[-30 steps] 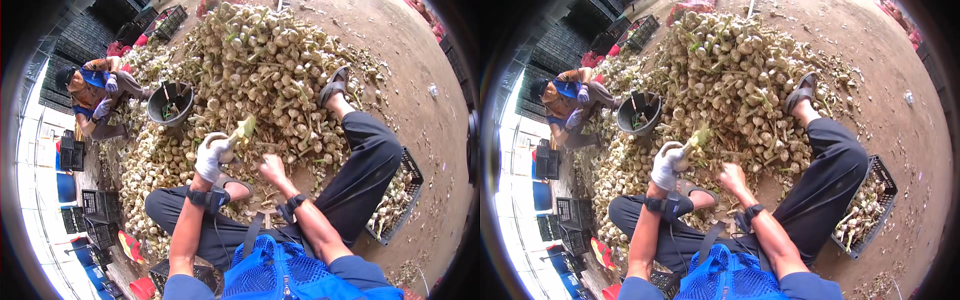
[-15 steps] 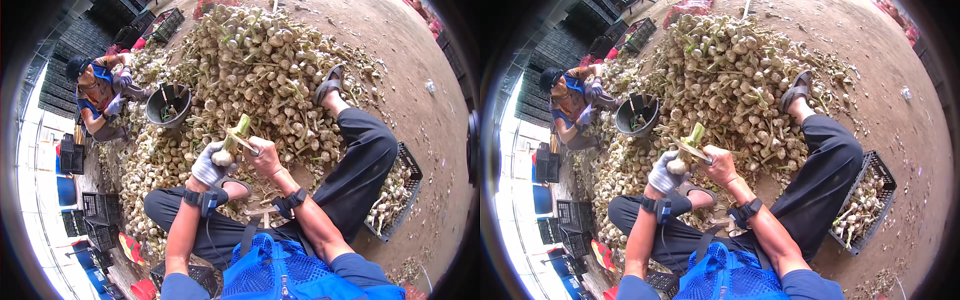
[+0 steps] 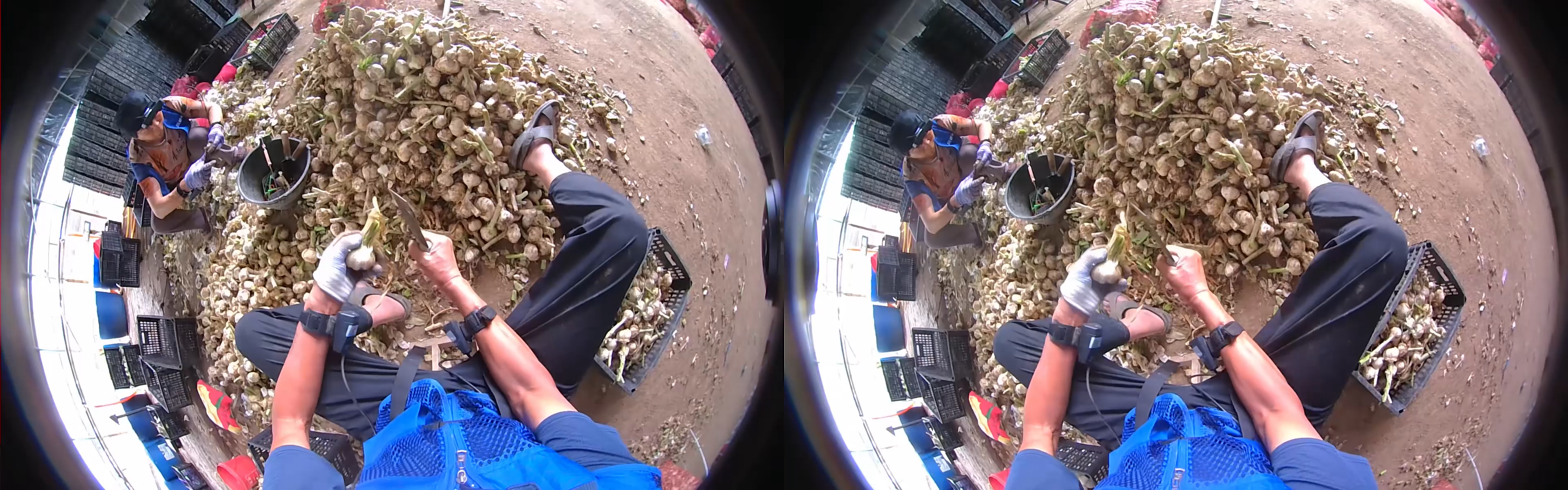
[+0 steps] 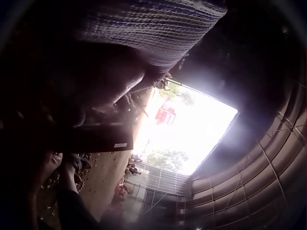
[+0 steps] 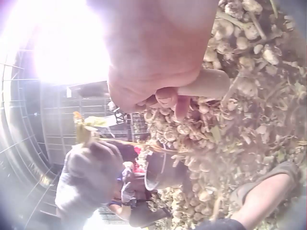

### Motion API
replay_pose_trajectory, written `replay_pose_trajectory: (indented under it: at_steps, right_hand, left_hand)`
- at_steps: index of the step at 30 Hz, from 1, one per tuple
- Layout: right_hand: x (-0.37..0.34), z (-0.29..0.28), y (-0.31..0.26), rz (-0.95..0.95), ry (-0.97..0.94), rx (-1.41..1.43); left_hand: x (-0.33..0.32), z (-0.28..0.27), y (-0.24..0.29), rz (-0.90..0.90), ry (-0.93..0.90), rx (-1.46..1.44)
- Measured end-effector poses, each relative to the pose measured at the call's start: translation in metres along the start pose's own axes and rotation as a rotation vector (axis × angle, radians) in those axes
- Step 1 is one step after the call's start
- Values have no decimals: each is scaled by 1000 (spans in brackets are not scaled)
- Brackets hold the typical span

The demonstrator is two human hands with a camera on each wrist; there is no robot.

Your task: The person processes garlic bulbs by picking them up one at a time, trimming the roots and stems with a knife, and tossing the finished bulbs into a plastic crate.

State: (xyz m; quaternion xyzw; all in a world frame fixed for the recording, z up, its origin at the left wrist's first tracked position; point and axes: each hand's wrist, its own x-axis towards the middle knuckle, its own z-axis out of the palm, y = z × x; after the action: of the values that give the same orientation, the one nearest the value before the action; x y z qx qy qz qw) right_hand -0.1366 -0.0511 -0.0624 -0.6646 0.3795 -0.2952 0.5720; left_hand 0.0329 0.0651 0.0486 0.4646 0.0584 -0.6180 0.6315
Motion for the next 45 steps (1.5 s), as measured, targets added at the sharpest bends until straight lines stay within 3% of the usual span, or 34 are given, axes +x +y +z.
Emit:
replay_pose_trajectory:
  at_steps: [2, 4, 6, 8, 9, 10, 11, 14, 16, 18, 20, 22, 24, 26, 27, 28, 30, 32, 34, 36, 39, 42, 44, 45]
  right_hand:
    - [3, -1, -17, -172, -2, 7]
    - [6, -3, -32, -213, -25, -2]
    - [6, -4, -43, -145, -131, -80]
    - [5, 8, 18, 23, -342, -384]
    - [-1, 12, 51, 107, -461, -596]
    - [-16, -3, 39, 236, -503, -623]
    - [-26, -4, 48, 433, -446, -569]
    - [-21, -8, 46, 546, -307, -480]
    - [-13, -11, 36, 544, -269, -428]
    - [-4, -11, 30, 543, -186, -316]
    - [-6, -9, 52, 490, -70, -350]
    - [-6, -12, 69, 561, -11, -364]
    - [-3, -14, 80, 587, 8, -324]
    - [-2, -21, 66, 659, 87, -281]
    - [-2, -21, 66, 682, 85, -226]
    - [-1, -19, 70, 687, 83, -231]
    - [0, -15, 80, 658, 84, -187]
    - [0, -14, 81, 667, 69, -160]
    - [1, -11, 89, 682, 54, -132]
    - [1, -6, 103, 673, 126, -79]
    - [6, -6, 100, 721, 109, -66]
    - [9, -5, 102, 746, 102, -57]
    - [10, -5, 100, 763, 117, -34]
    - [9, -7, 114, 688, 91, -168]
  left_hand:
    - [2, 5, -2, 409, 128, 448]
    - [1, 11, 0, 409, 119, 513]
    - [8, 9, -5, 1076, 276, 1284]
    - [1, 20, -1, 1168, 280, 1365]
    - [-1, 26, 3, 1314, 247, 1416]
    - [-2, 30, 8, 1461, 215, 1464]
    - [-6, 34, 14, 1489, 194, 1482]
    - [-8, 31, 29, 1487, 316, 1642]
    - [-13, 24, 49, 1402, 398, 1603]
    - [-28, 4, 83, 1287, 488, 1759]
    - [-55, -24, 126, 1105, 558, 1899]
    - [-90, -69, 176, 875, 764, 2047]
    - [-131, -104, 215, 509, 996, 2187]
    - [-143, -159, 239, 797, 1143, 2125]
    - [-142, -168, 249, 677, 1151, 1922]
    - [-128, -169, 246, 669, 1148, 1921]
    - [-77, -163, 228, 632, 792, 1742]
    - [-15, -142, 193, 756, 731, 1903]
    - [58, -140, 180, 751, 526, 1846]
    - [100, -116, 166, 668, 424, 1593]
    - [180, -136, 165, 652, 407, 1805]
    - [238, -126, 161, 491, 416, 1771]
    - [288, -145, 151, 524, 448, 1791]
    - [310, -154, 147, 503, 433, 1771]
